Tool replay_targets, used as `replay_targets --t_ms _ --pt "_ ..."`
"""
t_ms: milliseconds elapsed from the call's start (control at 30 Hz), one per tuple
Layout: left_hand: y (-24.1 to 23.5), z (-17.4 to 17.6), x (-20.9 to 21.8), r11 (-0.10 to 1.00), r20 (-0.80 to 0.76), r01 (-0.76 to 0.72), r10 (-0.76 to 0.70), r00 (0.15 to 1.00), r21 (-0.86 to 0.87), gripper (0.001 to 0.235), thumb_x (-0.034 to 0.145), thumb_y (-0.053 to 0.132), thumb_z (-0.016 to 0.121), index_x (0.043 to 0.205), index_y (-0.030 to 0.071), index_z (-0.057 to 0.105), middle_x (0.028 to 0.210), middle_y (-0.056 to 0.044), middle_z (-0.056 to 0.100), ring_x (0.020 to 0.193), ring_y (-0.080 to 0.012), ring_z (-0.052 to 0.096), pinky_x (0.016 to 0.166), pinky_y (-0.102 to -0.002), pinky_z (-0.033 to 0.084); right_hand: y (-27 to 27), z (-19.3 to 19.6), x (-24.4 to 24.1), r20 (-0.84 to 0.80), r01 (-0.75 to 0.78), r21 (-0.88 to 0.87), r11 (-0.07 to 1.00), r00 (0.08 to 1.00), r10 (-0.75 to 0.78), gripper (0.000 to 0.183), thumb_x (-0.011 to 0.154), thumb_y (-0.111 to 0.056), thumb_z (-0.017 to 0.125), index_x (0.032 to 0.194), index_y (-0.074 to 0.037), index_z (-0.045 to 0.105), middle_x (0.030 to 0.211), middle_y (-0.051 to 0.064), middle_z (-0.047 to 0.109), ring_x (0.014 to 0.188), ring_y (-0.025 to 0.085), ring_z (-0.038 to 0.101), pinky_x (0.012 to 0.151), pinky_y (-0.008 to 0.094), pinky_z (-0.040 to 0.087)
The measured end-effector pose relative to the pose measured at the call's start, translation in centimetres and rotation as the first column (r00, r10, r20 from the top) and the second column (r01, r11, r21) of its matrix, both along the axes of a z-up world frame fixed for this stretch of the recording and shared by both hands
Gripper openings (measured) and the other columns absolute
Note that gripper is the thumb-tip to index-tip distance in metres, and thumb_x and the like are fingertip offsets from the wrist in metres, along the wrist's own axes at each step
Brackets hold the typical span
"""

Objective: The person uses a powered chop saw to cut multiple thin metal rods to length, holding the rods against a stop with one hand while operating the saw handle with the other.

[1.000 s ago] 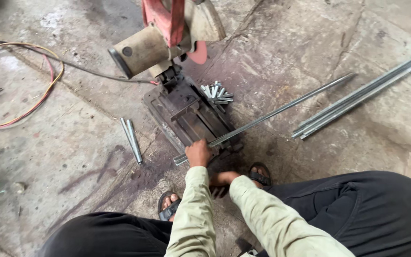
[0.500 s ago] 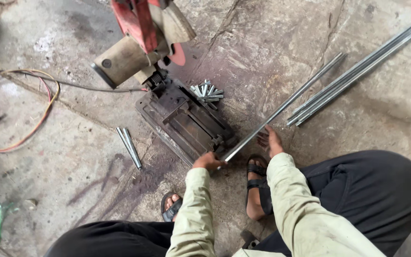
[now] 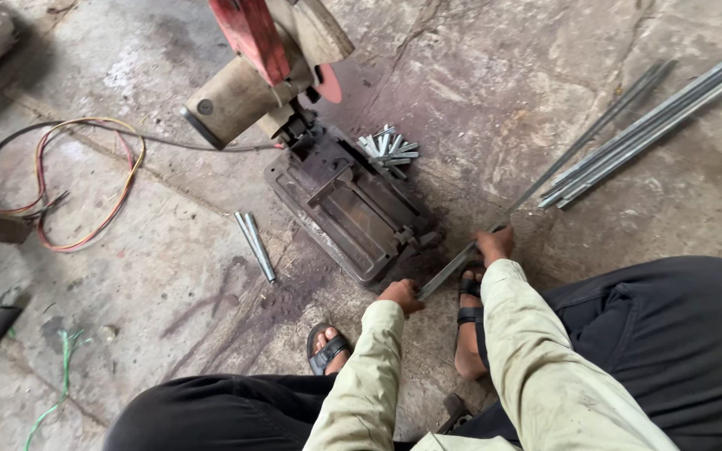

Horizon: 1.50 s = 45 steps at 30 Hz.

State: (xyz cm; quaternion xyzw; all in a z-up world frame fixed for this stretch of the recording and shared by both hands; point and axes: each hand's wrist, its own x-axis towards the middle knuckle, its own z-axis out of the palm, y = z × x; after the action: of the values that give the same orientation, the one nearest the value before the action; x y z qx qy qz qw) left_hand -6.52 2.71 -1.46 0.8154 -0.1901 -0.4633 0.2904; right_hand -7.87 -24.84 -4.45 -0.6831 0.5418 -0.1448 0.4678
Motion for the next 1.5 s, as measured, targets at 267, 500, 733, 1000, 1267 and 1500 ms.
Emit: replay_targets --t_ms 267,500,733,1000,1267,1500 --pt "-3.8 12.6 1.6 0.997 0.380 -0.078 0.068 0.923 0.010 0.073 0.091 0.054 0.067 0.150 0.016 0.046 0.142 -0.014 0.057 0.126 -0.0343 0.059 0.106 -0.052 0.044 -2.9 1.0 4.4 0.453 0.045 0.594 0.803 0.806 -0.381 0.017 0.085 -0.011 0.064 0.099 -0.002 0.065 0.086 0.013 0.068 0.075 0.027 0.069 0.066 0.044 0.058" --pt "-2.7 18.3 4.2 0.939 0.790 -0.105 0.333 0.515 -0.327 0.059 0.093 0.040 0.069 0.144 0.014 0.056 0.144 -0.010 0.060 0.134 -0.0318 0.055 0.114 -0.051 0.038 13.6 7.0 6.5 0.948 -0.918 0.141 0.371 0.233 0.216 0.032 0.103 -0.035 0.051 0.129 -0.016 0.055 0.136 0.010 0.056 0.132 0.023 0.055 0.117 0.042 0.040" --pt "6.8 12.0 9.0 0.931 0.716 -0.312 0.085 0.693 0.191 0.070 0.097 0.058 0.061 0.148 0.013 0.045 0.153 -0.016 0.049 0.139 -0.0336 0.049 0.119 -0.057 0.028 34.3 2.8 4.2 0.911 -0.857 0.362 -0.367 0.242 0.333 0.050 0.099 -0.036 0.061 0.138 -0.006 0.057 0.134 0.013 0.061 0.123 0.026 0.059 0.106 0.043 0.044" --pt "19.9 -2.4 8.0 0.823 0.467 -0.530 0.394 0.792 0.204 0.057 0.097 0.061 0.052 0.137 0.022 0.060 0.120 -0.015 0.074 0.109 -0.0344 0.071 0.091 -0.051 0.054 33.9 -1.2 5.5 0.437 -0.913 0.298 -0.278 -0.128 0.890 0.051 0.094 -0.035 0.069 0.129 0.002 0.069 0.118 0.015 0.075 0.104 0.025 0.071 0.087 0.037 0.057" --pt "21.0 -3.7 7.7 0.833 0.048 -0.512 0.514 0.856 0.210 0.062 0.089 0.067 0.065 0.110 0.010 0.078 0.101 -0.017 0.080 0.095 -0.0315 0.078 0.083 -0.043 0.060 26.0 9.3 10.2 0.276 -0.919 0.370 0.138 0.251 0.928 0.029 0.098 -0.030 0.062 0.115 -0.009 0.074 0.101 0.006 0.076 0.084 0.015 0.071 0.066 0.032 0.059" --pt "28.2 -3.7 8.5 0.686 0.471 -0.664 0.499 0.727 0.298 0.067 0.090 0.075 0.059 0.110 0.015 0.078 0.102 -0.013 0.077 0.098 -0.0305 0.073 0.108 -0.055 0.042 22.2 27.3 16.4 0.523 -0.962 -0.018 0.274 0.224 0.822 0.026 0.097 -0.020 0.068 0.119 -0.006 0.070 0.101 0.005 0.076 0.076 0.012 0.071 0.066 0.029 0.058"
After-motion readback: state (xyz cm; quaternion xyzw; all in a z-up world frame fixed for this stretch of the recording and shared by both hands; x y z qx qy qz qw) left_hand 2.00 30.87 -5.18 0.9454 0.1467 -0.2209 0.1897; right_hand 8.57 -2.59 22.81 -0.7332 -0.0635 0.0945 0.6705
